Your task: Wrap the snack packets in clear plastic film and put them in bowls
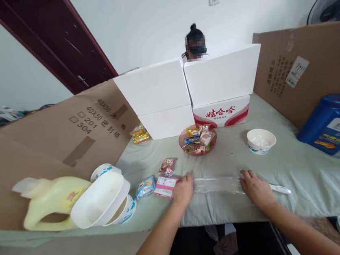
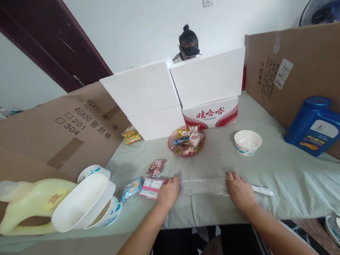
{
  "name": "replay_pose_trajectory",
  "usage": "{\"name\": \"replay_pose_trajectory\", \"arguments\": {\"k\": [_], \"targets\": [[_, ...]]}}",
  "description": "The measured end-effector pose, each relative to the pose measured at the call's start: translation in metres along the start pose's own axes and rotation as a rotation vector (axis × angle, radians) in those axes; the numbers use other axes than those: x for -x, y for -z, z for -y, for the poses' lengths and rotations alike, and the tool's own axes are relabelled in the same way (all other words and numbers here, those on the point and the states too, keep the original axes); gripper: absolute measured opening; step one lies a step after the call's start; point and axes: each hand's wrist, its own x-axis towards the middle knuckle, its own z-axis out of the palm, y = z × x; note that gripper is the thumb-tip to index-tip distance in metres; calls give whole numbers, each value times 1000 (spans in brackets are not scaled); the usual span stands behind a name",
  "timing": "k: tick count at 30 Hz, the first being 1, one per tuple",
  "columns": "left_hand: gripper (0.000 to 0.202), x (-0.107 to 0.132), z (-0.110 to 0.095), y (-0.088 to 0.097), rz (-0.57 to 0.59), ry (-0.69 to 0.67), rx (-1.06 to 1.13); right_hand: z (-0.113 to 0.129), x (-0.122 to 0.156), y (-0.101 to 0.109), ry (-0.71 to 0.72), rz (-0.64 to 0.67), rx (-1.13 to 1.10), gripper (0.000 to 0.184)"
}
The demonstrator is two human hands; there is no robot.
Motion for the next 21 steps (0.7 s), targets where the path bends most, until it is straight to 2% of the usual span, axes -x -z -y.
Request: {"name": "replay_pose_trajectory", "arguments": {"k": [2,4,6,7,10,12,14,17,21], "targets": [[25,5,-4,3,-99,-20,8,5,1,3,70,-120,-46,24],[23,11,-11,5,-280,-73,39,16,1,3,188,-188,-122,24],[24,19,-23,4,-412,-187,95,29,1,-3,312,-184,-185,26],[27,22,-29,2,-416,-255,126,35,1,-7,366,-164,-199,29],[48,31,-44,-10,-267,-365,177,46,1,-24,429,-67,-175,42],[67,34,-47,-20,-139,-316,171,45,3,-30,413,3,-145,51],[75,35,-45,-28,-55,-262,158,37,6,-31,370,44,-125,53],[77,34,-39,-31,-16,-258,153,22,11,-21,214,44,-94,43],[76,33,-38,-25,-7,-275,151,5,11,-5,4,50,-88,35]]}}
